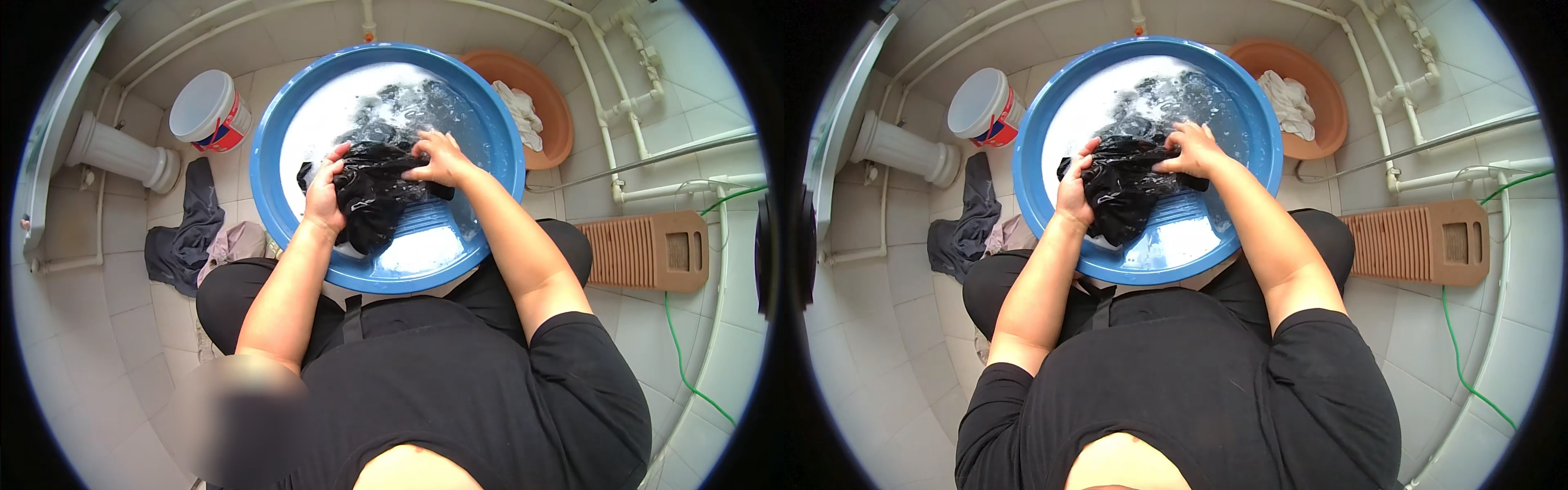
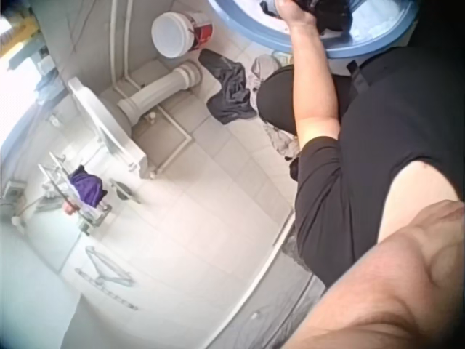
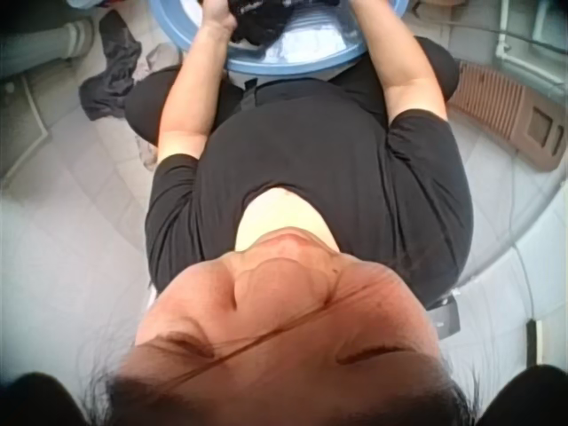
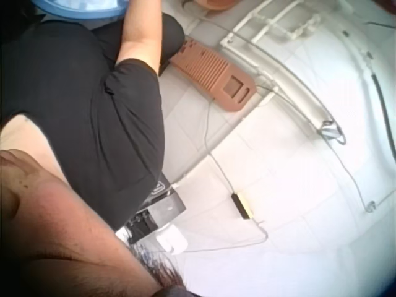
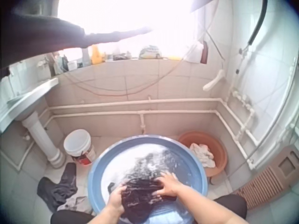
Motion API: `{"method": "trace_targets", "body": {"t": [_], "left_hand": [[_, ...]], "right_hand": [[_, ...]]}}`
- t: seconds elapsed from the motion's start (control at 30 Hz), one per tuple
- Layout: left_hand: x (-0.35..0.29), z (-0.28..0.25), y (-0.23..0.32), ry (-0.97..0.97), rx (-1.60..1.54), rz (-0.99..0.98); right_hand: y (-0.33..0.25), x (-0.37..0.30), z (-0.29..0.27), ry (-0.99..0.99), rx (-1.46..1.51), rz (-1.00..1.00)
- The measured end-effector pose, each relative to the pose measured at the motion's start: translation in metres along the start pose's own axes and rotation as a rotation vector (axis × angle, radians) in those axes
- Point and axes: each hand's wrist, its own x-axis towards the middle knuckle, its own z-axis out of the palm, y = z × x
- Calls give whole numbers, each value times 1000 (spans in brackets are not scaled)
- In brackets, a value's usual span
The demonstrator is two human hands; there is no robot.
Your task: The person sits on the floor and hand-washes a dark garment in a blue basin filled with soapy water. They repeatedly scrub, wring, and agitate the fabric by hand throughout the clip.
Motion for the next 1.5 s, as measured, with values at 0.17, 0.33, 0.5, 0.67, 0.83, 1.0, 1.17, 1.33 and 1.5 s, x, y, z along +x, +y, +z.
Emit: {"method": "trace_targets", "body": {"t": [0.17, 0.33, 0.5, 0.67, 0.83, 1.0, 1.17, 1.33, 1.5], "left_hand": [[13, -10, -12, 279, -50, 46], [14, -22, -22, 181, -75, -74], [-3, 28, -38, 302, 24, -62], [0, 7, -41, 88, -45, -120], [13, -2, -38, 197, -7, -177], [-11, 41, -32, 438, 223, -173], [6, 14, -35, 353, 281, -170], [-24, 61, -16, 107, 233, -371], [-15, 42, 11, -109, 289, -28]], "right_hand": [[-49, 4, -9, 166, 959, -109], [-151, -30, -3, 388, 506, -536], [-112, -7, 19, 600, 504, -102], [-131, -18, 16, 595, 453, -194], [-127, -16, 26, 558, 480, -117], [-113, -15, 21, 616, 453, -31], [-140, -33, 14, 587, 483, -294], [-74, 3, 0, 675, 389, 42], [-44, 10, -5, 304, 1225, 28]]}}
